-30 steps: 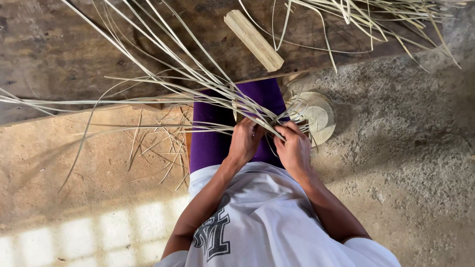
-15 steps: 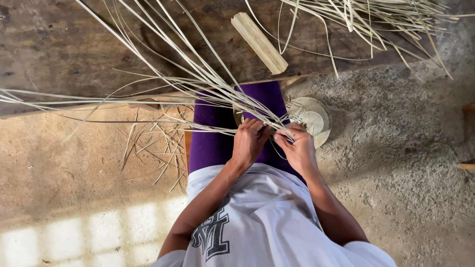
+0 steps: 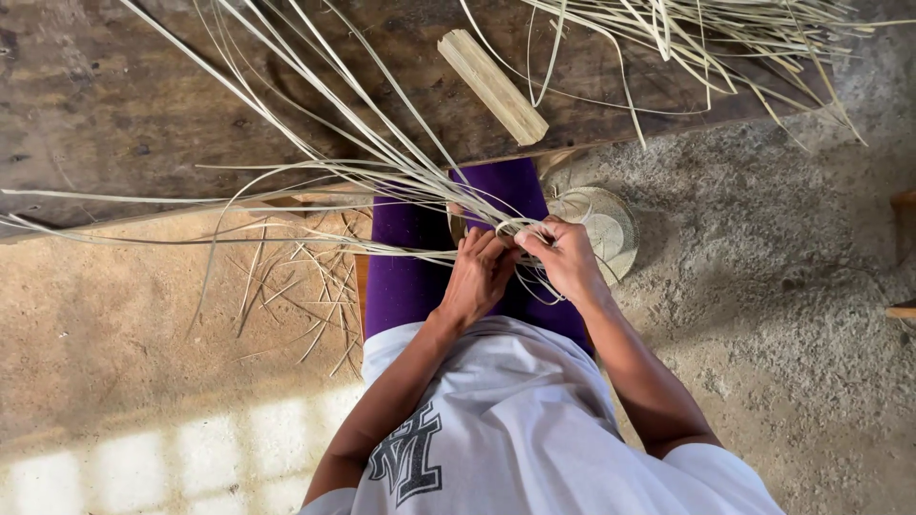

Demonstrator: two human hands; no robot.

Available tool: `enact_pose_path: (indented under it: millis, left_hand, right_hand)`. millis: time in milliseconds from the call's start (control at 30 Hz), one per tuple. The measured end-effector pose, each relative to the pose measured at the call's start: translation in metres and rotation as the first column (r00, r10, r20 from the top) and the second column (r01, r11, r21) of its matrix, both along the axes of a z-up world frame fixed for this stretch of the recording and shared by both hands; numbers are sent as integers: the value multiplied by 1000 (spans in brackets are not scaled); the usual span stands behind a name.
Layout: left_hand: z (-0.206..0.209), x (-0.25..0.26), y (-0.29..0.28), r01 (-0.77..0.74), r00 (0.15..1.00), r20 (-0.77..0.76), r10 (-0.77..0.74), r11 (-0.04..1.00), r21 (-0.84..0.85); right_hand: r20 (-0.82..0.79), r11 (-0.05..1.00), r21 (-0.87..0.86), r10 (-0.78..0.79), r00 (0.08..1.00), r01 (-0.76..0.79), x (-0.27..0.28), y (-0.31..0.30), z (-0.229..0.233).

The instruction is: Weaving natural fibers into a circular pattern to create a hat or basket base.

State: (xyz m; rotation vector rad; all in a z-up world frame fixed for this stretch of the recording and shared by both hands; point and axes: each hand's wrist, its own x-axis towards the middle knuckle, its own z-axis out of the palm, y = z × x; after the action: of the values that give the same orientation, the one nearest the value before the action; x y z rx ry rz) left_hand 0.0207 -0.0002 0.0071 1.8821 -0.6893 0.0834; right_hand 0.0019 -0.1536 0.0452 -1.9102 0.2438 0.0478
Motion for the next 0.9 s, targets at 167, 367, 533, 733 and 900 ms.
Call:
enact_pose_path:
  millis: [167, 367, 533, 733, 900]
  left_hand:
    - [-2, -3, -5, -35, 997, -64, 32, 998, -48]
    - [-20, -3, -14, -78, 996, -58, 74, 994, -71]
    - [-19, -8, -13, -107, 991, 76, 110, 993, -46]
    - [-12, -11, -13, -138, 966, 222, 131, 990, 20]
    - [-8, -11, -10, -185, 943, 292, 160, 981, 60]
  right_hand:
    - [-5, 1000, -9, 7, 1000, -7, -3, 1, -3]
    - [63, 980, 181, 71, 996, -81, -11, -5, 8]
    - [150, 966, 151, 187, 971, -210, -10, -5, 88]
    - [-216, 860, -458, 138, 966, -226, 3, 6, 46]
    - [-106, 906, -378, 163, 981, -191, 8, 2, 44]
